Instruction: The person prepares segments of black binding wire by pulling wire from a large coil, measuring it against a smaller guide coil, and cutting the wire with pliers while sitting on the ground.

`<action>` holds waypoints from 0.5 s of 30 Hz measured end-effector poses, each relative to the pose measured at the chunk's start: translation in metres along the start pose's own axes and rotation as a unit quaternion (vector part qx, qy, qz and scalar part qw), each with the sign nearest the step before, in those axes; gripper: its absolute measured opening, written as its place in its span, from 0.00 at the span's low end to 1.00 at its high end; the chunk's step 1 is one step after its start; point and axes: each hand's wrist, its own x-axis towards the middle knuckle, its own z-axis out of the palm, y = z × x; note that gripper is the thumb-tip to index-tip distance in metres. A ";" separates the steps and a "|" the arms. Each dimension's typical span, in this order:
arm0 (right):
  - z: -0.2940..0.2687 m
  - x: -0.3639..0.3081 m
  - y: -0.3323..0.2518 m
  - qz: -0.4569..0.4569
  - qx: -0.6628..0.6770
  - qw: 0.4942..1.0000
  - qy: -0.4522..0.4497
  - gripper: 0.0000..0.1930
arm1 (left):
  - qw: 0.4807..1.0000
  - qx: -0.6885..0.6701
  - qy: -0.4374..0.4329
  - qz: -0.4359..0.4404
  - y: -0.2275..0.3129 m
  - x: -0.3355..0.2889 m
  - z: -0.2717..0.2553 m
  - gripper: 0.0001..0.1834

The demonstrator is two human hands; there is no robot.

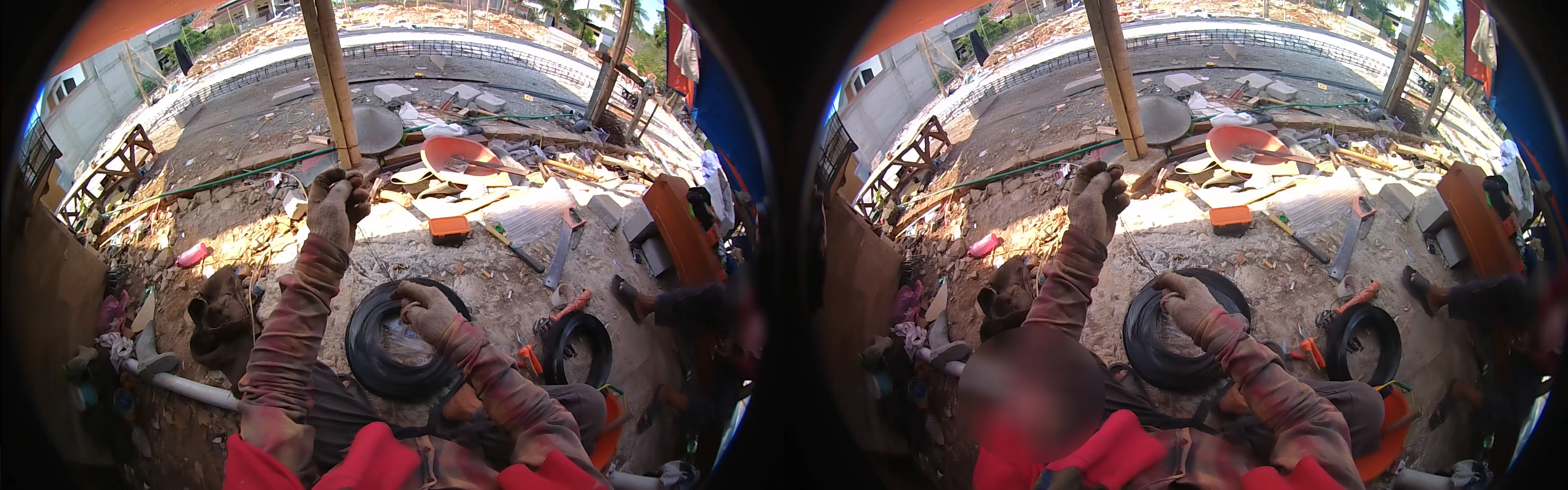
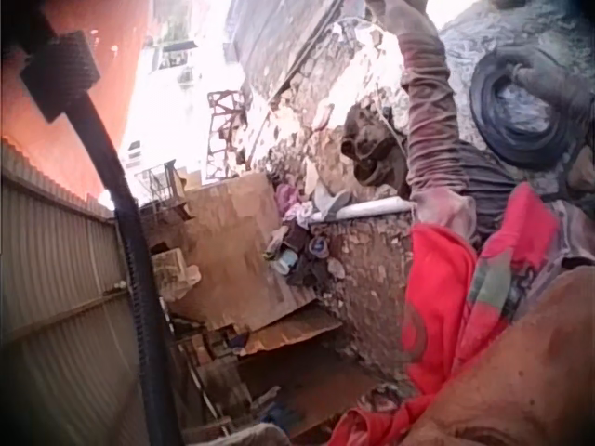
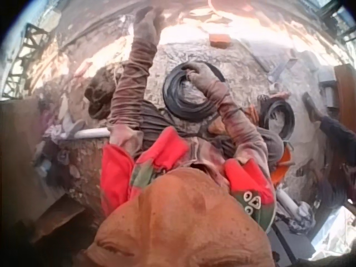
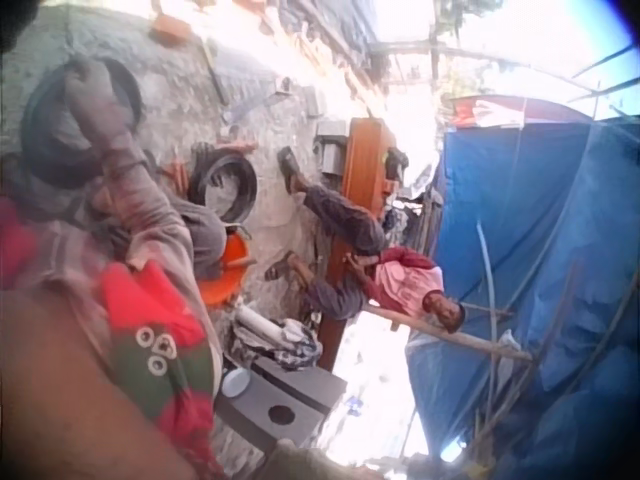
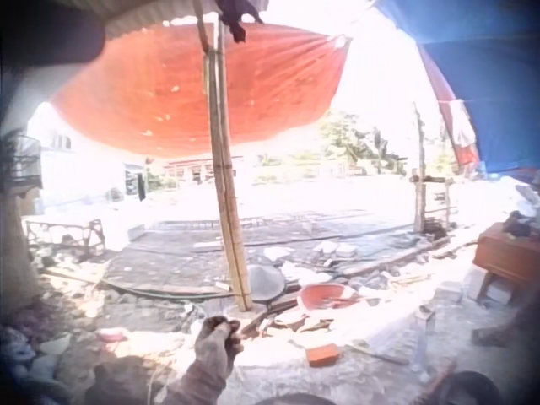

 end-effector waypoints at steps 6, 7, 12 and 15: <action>0.009 -0.010 -0.022 -0.061 -0.011 0.993 -0.098 0.14 | 0.997 0.010 0.059 0.041 0.032 0.013 -0.016 0.04; 0.004 -0.010 -0.036 -0.072 0.058 0.984 -0.151 0.12 | 0.998 -0.056 0.041 0.005 0.040 0.017 -0.024 0.05; -0.017 -0.006 -0.021 0.017 0.451 0.892 0.022 0.08 | 0.946 -0.288 -0.075 -0.131 0.054 0.023 -0.037 0.14; -0.006 -0.006 0.001 0.082 0.278 0.954 -0.071 0.09 | 0.943 -0.270 -0.135 -0.139 0.041 0.017 -0.020 0.12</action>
